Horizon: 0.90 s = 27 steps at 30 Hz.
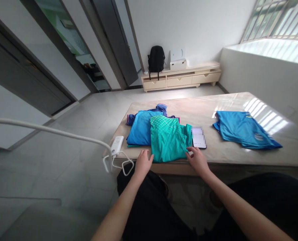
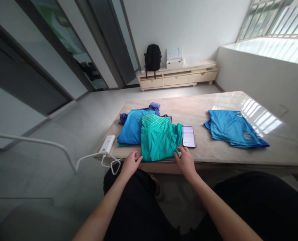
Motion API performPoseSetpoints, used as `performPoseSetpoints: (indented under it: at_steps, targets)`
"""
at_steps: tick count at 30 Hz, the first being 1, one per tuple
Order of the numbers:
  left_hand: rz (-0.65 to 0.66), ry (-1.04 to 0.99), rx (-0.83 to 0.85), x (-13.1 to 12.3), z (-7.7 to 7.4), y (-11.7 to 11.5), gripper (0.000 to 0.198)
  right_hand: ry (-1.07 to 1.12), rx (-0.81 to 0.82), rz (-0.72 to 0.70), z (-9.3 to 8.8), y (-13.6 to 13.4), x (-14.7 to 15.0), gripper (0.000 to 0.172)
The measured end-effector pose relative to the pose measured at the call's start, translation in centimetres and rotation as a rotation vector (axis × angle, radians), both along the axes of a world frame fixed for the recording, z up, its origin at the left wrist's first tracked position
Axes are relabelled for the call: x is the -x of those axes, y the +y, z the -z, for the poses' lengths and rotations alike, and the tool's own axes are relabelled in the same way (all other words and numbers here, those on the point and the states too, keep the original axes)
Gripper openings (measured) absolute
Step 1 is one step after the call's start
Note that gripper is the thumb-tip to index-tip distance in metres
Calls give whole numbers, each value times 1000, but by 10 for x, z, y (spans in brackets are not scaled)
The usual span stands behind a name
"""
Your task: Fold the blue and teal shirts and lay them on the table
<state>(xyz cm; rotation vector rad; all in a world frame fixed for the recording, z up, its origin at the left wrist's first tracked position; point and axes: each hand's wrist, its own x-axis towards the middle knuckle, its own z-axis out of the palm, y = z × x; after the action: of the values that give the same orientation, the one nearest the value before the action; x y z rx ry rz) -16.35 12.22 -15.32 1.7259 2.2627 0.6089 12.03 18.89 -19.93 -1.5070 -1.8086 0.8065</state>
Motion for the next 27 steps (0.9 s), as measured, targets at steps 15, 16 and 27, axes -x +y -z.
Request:
performPoseSetpoints:
  at_steps: [15,16,27]
  targets:
    - [-195,-500,44,22,75,-2,21,166,193,153,42,-5,10,24]
    - [-209,-520,34,19,78,-3,22,210,212,158,43,-7,11,25]
    - [-365,-642,-152,-7,90,-8,23,577,350,276,45,-12,14,23]
